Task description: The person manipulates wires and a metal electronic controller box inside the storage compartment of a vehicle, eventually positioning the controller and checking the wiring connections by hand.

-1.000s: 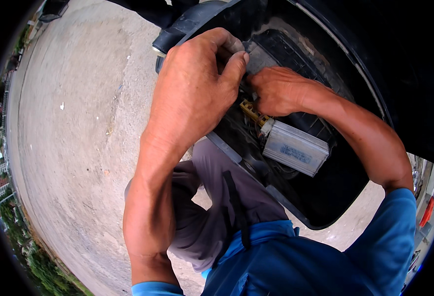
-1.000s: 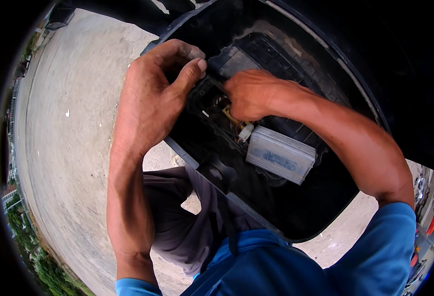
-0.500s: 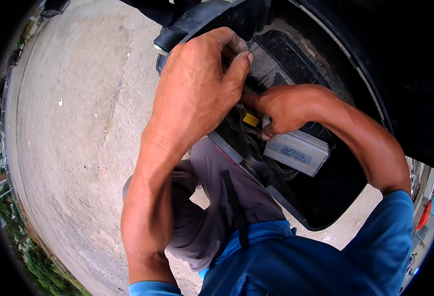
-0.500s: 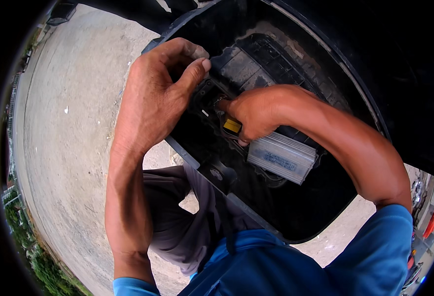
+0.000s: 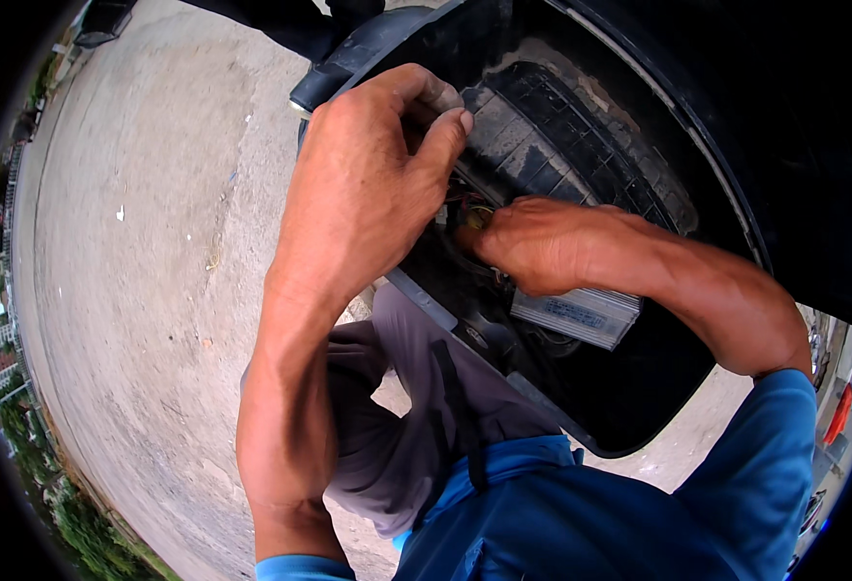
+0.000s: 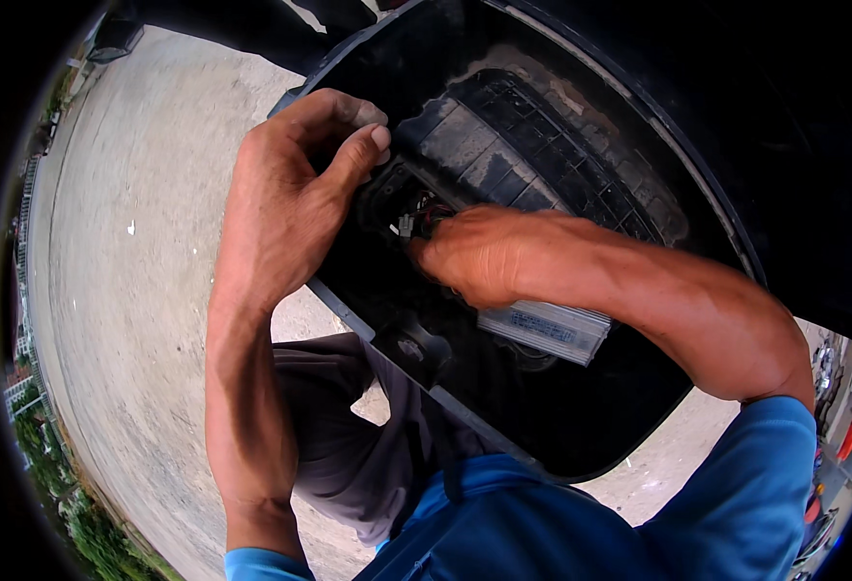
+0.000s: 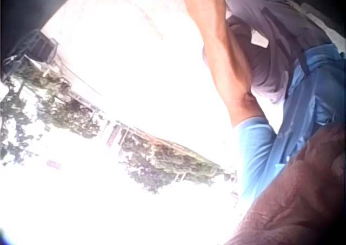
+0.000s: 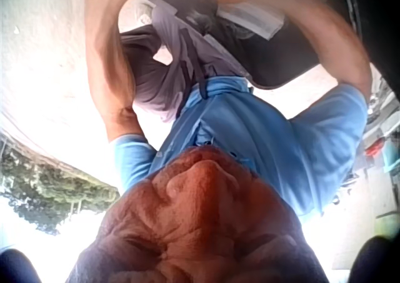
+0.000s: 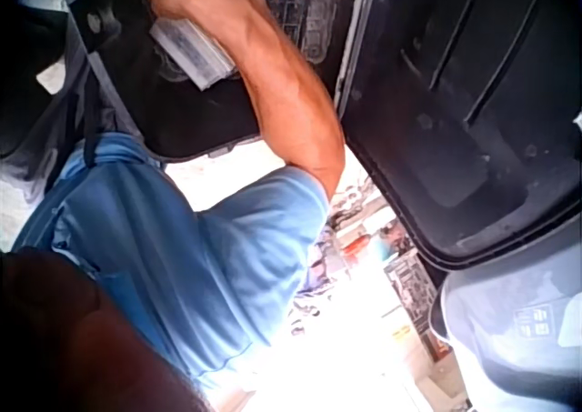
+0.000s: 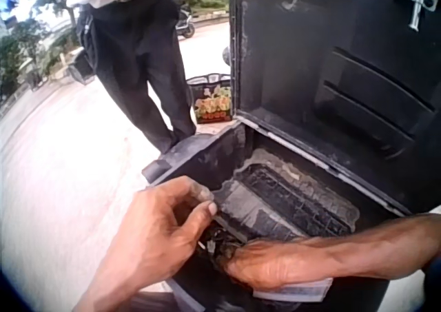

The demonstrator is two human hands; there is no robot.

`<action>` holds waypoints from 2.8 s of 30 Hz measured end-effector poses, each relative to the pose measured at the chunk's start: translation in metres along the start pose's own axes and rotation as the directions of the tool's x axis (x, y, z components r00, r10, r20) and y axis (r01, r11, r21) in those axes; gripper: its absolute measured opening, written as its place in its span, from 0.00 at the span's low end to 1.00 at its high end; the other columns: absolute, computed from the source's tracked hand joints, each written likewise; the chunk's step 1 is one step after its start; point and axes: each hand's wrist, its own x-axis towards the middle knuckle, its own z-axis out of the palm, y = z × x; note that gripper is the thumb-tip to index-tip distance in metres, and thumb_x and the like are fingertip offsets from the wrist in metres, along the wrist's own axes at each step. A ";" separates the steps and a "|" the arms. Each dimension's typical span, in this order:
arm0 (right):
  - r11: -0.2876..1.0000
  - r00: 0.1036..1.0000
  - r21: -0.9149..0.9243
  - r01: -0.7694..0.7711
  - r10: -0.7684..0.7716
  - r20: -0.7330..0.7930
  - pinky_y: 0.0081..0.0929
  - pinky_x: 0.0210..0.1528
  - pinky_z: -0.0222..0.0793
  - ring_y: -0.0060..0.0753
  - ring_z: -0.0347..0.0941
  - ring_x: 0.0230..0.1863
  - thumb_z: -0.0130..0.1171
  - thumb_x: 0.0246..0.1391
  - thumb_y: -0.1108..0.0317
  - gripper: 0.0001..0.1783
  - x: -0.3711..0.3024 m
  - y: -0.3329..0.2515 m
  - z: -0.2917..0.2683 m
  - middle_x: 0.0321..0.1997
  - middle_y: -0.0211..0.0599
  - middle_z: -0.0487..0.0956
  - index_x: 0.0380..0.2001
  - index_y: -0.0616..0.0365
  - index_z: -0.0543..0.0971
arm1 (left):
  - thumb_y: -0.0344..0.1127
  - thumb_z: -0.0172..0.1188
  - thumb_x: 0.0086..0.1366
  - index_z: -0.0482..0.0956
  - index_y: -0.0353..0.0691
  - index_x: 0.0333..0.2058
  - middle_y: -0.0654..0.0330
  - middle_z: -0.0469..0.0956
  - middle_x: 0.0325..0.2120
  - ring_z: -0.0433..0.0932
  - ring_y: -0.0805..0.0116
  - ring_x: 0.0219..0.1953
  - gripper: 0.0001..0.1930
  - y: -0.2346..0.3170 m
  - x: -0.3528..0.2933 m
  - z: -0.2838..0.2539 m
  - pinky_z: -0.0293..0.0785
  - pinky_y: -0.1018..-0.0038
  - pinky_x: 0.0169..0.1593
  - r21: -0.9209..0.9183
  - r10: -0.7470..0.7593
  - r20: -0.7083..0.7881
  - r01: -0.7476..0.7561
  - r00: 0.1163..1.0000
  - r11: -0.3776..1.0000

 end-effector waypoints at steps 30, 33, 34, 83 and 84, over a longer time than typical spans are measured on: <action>0.983 0.983 0.050 -0.179 0.181 -0.043 0.44 0.53 0.77 0.52 0.83 0.51 0.71 0.52 0.67 0.25 -0.012 0.019 -0.039 0.46 0.54 0.86 0.54 0.62 0.84 | 0.32 0.64 0.73 0.83 0.30 0.45 0.62 0.83 0.32 0.79 0.76 0.35 0.10 -0.001 -0.003 -0.004 0.77 0.77 0.43 0.023 0.006 -0.028 -0.005 1.000 1.000; 0.986 0.971 0.158 -0.050 0.085 -0.224 0.45 0.52 0.77 0.54 0.83 0.49 0.70 0.54 0.68 0.23 -0.004 0.029 -0.028 0.45 0.54 0.86 0.53 0.64 0.84 | 0.32 0.64 0.73 0.83 0.29 0.45 0.62 0.83 0.31 0.80 0.76 0.35 0.10 0.001 -0.002 -0.004 0.77 0.77 0.43 0.022 0.016 -0.021 -0.015 1.000 1.000; 0.976 0.969 0.209 -0.064 0.110 -0.219 0.46 0.52 0.77 0.53 0.84 0.49 0.69 0.56 0.69 0.22 -0.002 0.025 -0.029 0.44 0.55 0.86 0.53 0.67 0.83 | 0.32 0.64 0.73 0.83 0.29 0.45 0.62 0.83 0.31 0.80 0.76 0.35 0.10 0.001 -0.002 -0.003 0.77 0.77 0.43 0.015 0.018 -0.017 -0.017 1.000 1.000; 0.972 0.884 0.174 -0.159 0.219 -0.412 0.41 0.55 0.80 0.56 0.84 0.51 0.72 0.43 0.52 0.47 -0.012 0.045 -0.041 0.53 0.62 0.83 0.63 0.74 0.74 | 0.36 0.66 0.72 0.86 0.32 0.43 0.57 0.86 0.31 0.81 0.73 0.34 0.12 -0.002 -0.003 0.005 0.78 0.74 0.42 0.024 0.065 -0.112 -0.062 0.992 0.998; 0.955 0.895 0.242 -0.175 0.256 -0.365 0.42 0.53 0.80 0.52 0.85 0.50 0.71 0.47 0.52 0.39 -0.012 0.047 -0.044 0.53 0.55 0.85 0.58 0.68 0.79 | 0.37 0.68 0.70 0.86 0.32 0.44 0.57 0.86 0.33 0.81 0.72 0.34 0.13 -0.001 -0.004 0.004 0.78 0.73 0.42 0.048 0.056 -0.094 -0.052 0.994 0.997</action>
